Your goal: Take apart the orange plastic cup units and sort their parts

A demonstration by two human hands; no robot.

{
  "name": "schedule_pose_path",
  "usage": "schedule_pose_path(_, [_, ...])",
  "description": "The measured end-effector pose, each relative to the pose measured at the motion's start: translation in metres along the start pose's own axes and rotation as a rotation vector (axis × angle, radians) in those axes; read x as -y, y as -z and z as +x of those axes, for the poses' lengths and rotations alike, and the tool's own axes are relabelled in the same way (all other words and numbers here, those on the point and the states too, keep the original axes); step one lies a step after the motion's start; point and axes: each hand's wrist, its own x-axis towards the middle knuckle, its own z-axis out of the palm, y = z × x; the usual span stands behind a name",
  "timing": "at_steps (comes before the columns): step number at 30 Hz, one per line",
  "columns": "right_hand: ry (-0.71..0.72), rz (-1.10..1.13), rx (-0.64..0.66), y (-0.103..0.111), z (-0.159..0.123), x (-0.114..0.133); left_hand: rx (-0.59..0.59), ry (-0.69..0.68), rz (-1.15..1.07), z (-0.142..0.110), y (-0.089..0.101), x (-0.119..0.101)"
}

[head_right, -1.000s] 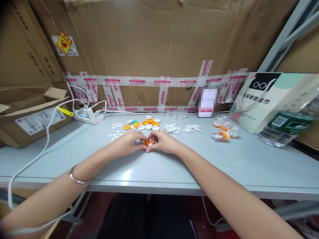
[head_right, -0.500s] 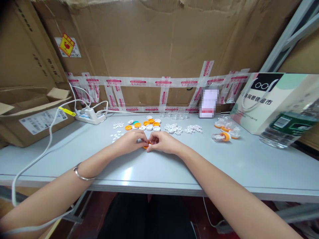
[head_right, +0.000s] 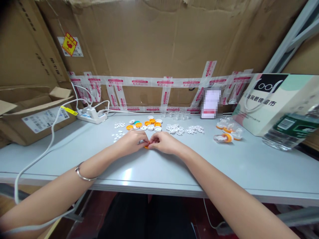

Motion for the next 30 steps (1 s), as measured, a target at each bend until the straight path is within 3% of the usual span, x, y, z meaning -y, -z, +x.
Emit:
schedule_pose_path(4, [-0.077, -0.019, 0.027, 0.001, 0.005, 0.005, -0.006, -0.009, -0.009, 0.001, -0.002, 0.001])
schedule_pose_path(10, [-0.084, -0.036, 0.039, 0.003, 0.004, 0.010, -0.010, -0.025, -0.081, 0.001, -0.003, 0.002])
schedule_pose_path(14, [-0.086, -0.126, 0.014, 0.003, 0.004, 0.012, -0.019, -0.017, -0.105, 0.000, -0.004, 0.002])
schedule_pose_path(22, [-0.111, -0.329, 0.089, 0.010, 0.004, 0.030, -0.029, 0.005, -0.118, 0.001, -0.008, 0.003])
schedule_pose_path(30, [-0.123, -0.280, 0.068, 0.008, 0.005, 0.027, -0.039, -0.011, -0.100, -0.001, -0.008, 0.002])
